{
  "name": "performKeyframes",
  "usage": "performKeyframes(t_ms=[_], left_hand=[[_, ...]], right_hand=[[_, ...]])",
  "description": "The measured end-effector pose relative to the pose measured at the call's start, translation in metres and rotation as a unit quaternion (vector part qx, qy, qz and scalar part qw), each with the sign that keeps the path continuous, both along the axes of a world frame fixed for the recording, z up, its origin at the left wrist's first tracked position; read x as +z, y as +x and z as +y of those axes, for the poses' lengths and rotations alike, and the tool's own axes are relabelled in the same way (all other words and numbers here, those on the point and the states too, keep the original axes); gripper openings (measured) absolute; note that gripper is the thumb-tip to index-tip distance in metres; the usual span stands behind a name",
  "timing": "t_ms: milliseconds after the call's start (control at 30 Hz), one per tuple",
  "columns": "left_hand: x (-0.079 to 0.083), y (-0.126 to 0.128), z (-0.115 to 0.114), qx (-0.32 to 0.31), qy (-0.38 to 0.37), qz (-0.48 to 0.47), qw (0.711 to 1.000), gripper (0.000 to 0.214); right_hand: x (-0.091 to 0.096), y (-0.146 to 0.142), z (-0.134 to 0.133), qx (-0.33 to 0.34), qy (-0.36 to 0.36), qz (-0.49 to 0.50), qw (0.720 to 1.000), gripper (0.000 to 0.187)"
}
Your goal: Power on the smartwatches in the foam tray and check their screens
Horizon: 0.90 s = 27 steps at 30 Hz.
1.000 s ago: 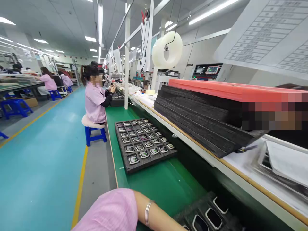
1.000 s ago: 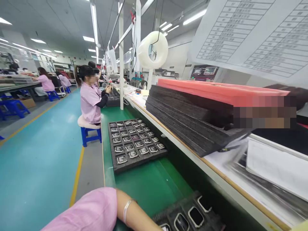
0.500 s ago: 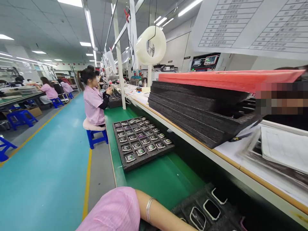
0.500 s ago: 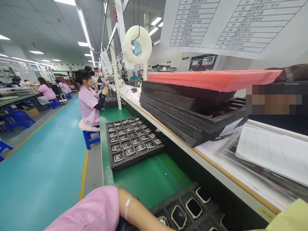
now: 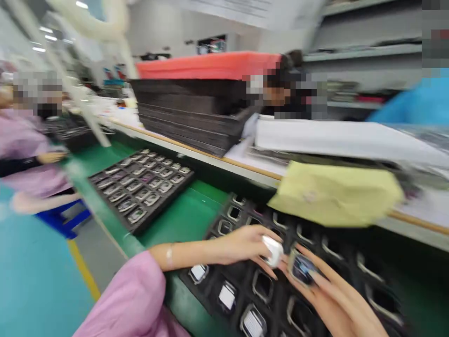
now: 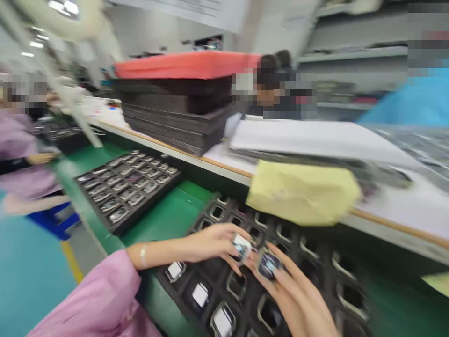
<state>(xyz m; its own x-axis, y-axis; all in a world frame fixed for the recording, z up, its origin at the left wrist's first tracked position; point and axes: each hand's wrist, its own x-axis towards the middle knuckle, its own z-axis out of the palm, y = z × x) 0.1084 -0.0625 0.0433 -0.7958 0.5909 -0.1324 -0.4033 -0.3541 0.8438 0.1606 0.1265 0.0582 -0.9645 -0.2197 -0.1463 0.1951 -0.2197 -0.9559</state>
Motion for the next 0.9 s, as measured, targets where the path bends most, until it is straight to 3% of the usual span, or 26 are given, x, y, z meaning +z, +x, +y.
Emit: performKeyframes(t_ms=[67,233,900], left_hand=[[0.010,0.010,-0.007,-0.004,-0.018,0.016,1.000,0.039],[0.013,0.021,-0.011,-0.040,-0.054,0.047,0.997,0.041],[0.014,0.033,-0.009,-0.060,-0.071,0.133,0.987,0.035]], right_hand=[[-0.002,0.016,0.004,-0.053,-0.051,-0.037,0.997,0.043],[-0.004,0.021,0.005,-0.056,-0.086,-0.004,0.995,0.049],[-0.016,0.030,0.005,-0.074,-0.005,0.072,0.995,0.044]])
